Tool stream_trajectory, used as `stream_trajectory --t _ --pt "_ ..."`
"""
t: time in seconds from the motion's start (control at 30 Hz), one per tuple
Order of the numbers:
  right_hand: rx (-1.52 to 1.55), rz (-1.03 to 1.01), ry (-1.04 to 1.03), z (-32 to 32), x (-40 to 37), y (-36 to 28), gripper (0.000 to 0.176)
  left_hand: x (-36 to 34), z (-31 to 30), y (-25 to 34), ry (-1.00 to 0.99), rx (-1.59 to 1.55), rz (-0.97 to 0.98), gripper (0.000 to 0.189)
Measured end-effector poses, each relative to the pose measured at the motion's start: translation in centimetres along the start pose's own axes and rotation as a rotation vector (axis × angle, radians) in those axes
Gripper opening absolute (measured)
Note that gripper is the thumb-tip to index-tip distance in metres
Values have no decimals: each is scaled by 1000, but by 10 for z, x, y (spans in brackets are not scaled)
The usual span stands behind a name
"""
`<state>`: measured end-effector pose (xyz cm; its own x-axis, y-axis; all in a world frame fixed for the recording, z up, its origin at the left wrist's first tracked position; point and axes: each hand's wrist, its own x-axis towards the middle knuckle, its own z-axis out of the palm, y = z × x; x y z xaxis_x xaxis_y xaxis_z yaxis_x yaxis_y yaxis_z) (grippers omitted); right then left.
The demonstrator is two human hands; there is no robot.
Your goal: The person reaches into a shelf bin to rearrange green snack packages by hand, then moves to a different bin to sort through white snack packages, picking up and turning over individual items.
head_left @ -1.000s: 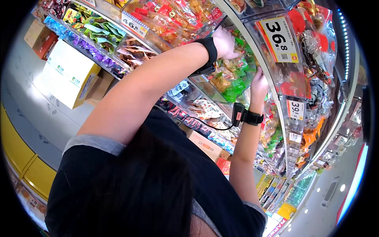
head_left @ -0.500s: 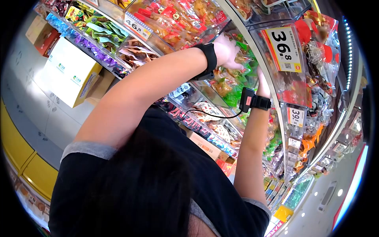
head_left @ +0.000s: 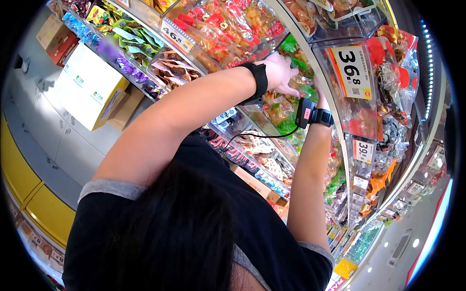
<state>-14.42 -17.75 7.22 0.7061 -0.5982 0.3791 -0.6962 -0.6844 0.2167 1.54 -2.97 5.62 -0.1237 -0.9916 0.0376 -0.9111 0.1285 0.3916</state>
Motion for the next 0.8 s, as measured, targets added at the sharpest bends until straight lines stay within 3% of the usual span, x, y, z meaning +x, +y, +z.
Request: stream_trajectory --t 0.63,0.8 --pt "204 -120 -158 31 4 29 16 -12 4 1 69 29 65 68" --pt "220 -168 -172 34 3 30 16 -13 10 0 184 74 91 65"
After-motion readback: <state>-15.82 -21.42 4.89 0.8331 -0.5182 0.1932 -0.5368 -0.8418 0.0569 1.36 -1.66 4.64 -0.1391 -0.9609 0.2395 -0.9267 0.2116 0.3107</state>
